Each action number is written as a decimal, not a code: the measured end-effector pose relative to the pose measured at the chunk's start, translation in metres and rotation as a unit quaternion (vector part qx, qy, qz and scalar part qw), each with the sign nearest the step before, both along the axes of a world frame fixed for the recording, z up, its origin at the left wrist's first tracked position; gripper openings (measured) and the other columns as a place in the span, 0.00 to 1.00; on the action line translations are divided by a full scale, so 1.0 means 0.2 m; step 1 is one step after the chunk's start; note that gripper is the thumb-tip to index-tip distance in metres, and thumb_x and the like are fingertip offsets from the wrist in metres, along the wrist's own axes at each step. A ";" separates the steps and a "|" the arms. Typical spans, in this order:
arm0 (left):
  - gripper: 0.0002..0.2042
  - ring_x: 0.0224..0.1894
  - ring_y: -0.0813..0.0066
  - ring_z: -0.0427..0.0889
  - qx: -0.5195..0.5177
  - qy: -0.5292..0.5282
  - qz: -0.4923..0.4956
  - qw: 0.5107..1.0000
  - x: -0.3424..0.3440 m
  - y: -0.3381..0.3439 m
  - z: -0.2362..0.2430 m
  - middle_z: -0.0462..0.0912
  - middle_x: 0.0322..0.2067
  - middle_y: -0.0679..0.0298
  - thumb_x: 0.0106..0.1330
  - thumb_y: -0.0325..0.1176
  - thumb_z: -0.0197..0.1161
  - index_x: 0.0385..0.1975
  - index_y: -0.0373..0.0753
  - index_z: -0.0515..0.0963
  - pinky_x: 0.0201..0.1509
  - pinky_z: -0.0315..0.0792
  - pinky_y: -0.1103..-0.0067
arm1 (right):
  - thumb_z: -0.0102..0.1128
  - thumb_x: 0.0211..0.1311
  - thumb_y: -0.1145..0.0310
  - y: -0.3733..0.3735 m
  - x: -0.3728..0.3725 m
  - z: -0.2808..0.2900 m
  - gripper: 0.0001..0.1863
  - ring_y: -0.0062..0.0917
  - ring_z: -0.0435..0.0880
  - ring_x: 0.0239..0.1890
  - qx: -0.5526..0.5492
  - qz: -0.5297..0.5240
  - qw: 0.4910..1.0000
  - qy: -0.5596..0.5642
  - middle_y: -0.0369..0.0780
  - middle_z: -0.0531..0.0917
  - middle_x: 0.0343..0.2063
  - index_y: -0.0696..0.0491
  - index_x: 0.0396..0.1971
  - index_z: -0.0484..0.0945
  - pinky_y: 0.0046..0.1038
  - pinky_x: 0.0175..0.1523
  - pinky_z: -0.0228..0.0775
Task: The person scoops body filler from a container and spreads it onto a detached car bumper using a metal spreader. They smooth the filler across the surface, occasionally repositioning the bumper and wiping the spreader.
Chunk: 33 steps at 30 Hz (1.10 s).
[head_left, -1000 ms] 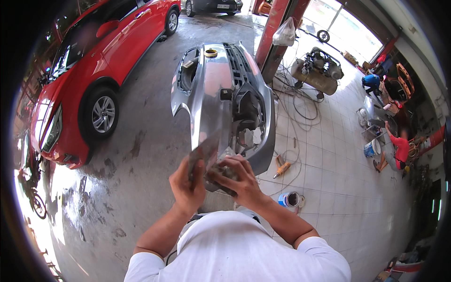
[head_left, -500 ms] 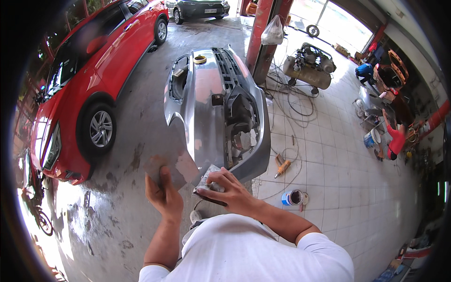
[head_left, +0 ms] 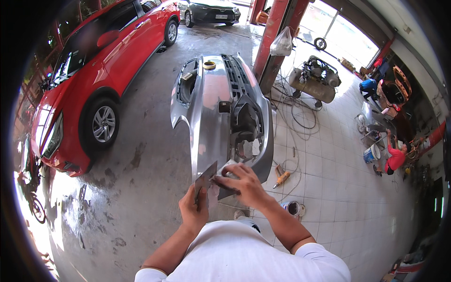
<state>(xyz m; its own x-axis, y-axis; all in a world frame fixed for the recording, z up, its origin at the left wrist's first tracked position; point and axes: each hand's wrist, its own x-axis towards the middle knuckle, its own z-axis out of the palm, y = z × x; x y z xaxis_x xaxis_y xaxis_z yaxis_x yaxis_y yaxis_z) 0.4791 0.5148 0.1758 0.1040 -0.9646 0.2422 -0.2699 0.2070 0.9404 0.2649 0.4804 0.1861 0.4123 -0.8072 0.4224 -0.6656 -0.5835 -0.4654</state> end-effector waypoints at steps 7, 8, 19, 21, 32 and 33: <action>0.08 0.39 0.76 0.81 -0.160 0.078 0.088 0.980 0.03 -0.18 0.17 0.87 0.38 0.59 0.76 0.24 0.56 0.49 0.29 0.77 0.42 0.73 0.82 | 0.74 0.45 0.80 0.10 0.11 -0.16 0.37 0.40 0.76 0.60 0.006 0.110 0.994 0.004 0.36 0.77 0.54 0.36 0.58 0.82 0.44 0.65 0.70; 0.08 0.40 0.76 0.81 -0.157 0.089 0.106 0.978 0.05 -0.20 0.18 0.87 0.40 0.59 0.76 0.25 0.56 0.50 0.30 0.77 0.43 0.74 0.81 | 0.74 0.46 0.80 0.11 0.13 -0.10 0.37 0.39 0.75 0.61 -0.017 0.116 0.992 -0.042 0.37 0.76 0.54 0.35 0.59 0.81 0.45 0.65 0.69; 0.11 0.47 0.74 0.83 0.163 0.433 0.011 0.886 0.04 -0.14 0.03 0.84 0.46 0.60 0.77 0.30 0.57 0.55 0.36 0.75 0.50 0.79 0.73 | 0.74 0.41 0.83 -0.07 -0.08 -0.03 0.41 0.40 0.71 0.64 0.001 -0.045 0.997 0.063 0.38 0.72 0.58 0.35 0.59 0.80 0.45 0.70 0.65; 0.09 0.45 0.79 0.80 0.058 0.312 0.032 0.948 0.01 -0.12 0.01 0.85 0.44 0.60 0.77 0.28 0.58 0.51 0.34 0.77 0.49 0.77 0.76 | 0.74 0.42 0.82 0.00 -0.01 0.02 0.37 0.38 0.73 0.62 -0.034 -0.020 0.999 0.036 0.37 0.74 0.56 0.36 0.57 0.83 0.44 0.69 0.67; 0.08 0.25 0.77 0.79 -0.124 0.054 0.025 0.991 0.06 -0.08 0.16 0.83 0.27 0.55 0.73 0.24 0.60 0.49 0.35 0.79 0.30 0.74 0.77 | 0.70 0.38 0.81 0.03 0.19 0.11 0.37 0.38 0.77 0.57 -0.064 0.015 0.997 -0.031 0.38 0.78 0.49 0.39 0.55 0.85 0.49 0.67 0.66; 0.09 0.23 0.71 0.80 -0.132 0.054 0.020 0.989 0.06 -0.08 0.21 0.83 0.27 0.53 0.73 0.24 0.60 0.50 0.35 0.79 0.30 0.74 0.77 | 0.69 0.38 0.82 0.04 0.21 0.08 0.37 0.40 0.77 0.57 -0.055 0.038 0.998 -0.020 0.38 0.78 0.48 0.40 0.55 0.85 0.50 0.66 0.66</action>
<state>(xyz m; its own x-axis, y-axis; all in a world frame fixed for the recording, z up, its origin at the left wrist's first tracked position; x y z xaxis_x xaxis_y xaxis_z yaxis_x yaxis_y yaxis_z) 0.4909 0.4980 0.2186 0.1808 -0.8632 0.4713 -0.1835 0.4412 0.8784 0.3076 0.4883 0.2017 0.4520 -0.7219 0.5240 -0.5988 -0.6810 -0.4216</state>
